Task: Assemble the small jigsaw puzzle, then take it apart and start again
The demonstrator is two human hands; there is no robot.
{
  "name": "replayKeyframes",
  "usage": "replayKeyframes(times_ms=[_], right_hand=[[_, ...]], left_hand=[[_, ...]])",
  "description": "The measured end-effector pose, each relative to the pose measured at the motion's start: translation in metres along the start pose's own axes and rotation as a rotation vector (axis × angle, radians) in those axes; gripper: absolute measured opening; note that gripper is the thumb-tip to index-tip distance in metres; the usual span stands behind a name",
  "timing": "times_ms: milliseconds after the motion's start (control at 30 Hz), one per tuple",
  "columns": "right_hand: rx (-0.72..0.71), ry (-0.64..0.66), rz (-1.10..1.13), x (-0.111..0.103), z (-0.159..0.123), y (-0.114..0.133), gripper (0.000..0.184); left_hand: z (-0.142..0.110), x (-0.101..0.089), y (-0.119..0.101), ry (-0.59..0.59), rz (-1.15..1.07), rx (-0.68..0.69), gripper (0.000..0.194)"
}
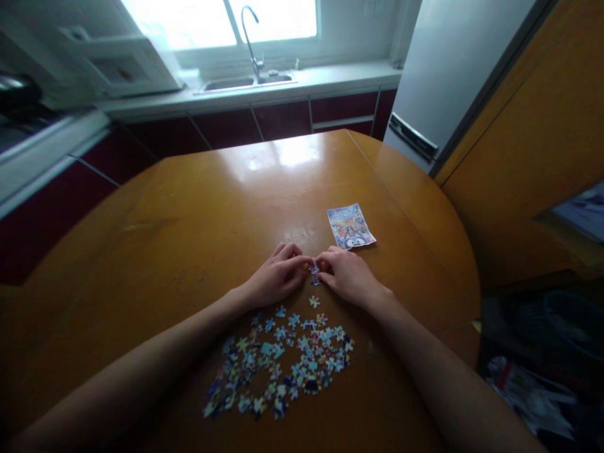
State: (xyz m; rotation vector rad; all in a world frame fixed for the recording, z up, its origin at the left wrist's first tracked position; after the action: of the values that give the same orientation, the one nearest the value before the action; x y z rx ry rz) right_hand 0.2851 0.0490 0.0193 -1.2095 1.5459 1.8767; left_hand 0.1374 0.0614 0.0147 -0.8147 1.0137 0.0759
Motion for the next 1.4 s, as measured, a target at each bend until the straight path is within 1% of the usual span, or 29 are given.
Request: replayKeyframes(times_ms=[233,533,833,933,1000,1100,1167,1233,1267,1300,1333,1400], right_hand=[[0.004,-0.001,-0.011,0.002,0.0,-0.002,0.013],[0.009,-0.006,-0.001,0.003,-0.001,-0.004,0.015],[0.001,-0.019,0.025,0.001,-0.001,-0.004,0.015],[0.014,-0.028,0.101,-0.005,0.0,-0.005,0.019],[0.033,-0.046,0.136,-0.014,-0.002,-0.002,0.018],[0.053,-0.086,0.088,-0.032,-0.013,0.017,0.01],[0.072,-0.056,-0.018,-0.035,-0.027,0.033,0.003],[0.063,0.012,-0.124,-0.027,-0.046,0.05,0.002],[0.04,0.068,-0.155,-0.019,-0.056,0.057,0.001],[0.033,0.114,-0.176,-0.01,-0.067,0.062,0.005],[0.03,0.152,-0.177,-0.001,-0.078,0.064,0.005],[0.053,0.177,-0.18,0.013,-0.096,0.064,0.009]], left_hand=[[0.0,-0.001,-0.001,0.003,-0.003,0.005,0.027],[0.001,0.0,-0.001,0.0,-0.018,0.006,0.03],[0.0,-0.001,-0.003,0.003,0.011,0.023,0.029],[0.0,0.0,-0.003,0.008,0.021,0.03,0.03],[0.0,0.0,-0.003,0.006,0.032,0.039,0.03],[0.0,0.001,-0.003,0.001,0.048,0.048,0.032],[0.0,0.001,-0.003,-0.001,0.055,0.047,0.032],[0.0,0.001,-0.003,-0.005,0.055,0.043,0.032],[0.0,0.0,-0.003,-0.007,0.054,0.04,0.031],[0.0,0.0,-0.003,-0.008,0.051,0.037,0.031],[0.001,0.0,-0.003,-0.011,0.047,0.037,0.031],[0.001,0.001,-0.003,-0.012,0.039,0.041,0.031]])
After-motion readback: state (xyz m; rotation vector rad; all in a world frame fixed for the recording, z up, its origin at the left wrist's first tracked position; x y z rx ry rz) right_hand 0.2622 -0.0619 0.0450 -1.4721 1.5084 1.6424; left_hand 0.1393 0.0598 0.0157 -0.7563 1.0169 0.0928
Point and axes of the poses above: each hand's wrist, its own z-axis towards the middle knuckle, its own x-axis out of the palm, y = z × x, the point moved 7 cm from there along z, towards the middle knuckle, and after that the axes turned 6 degrees about -z, right-handed, at the moved point
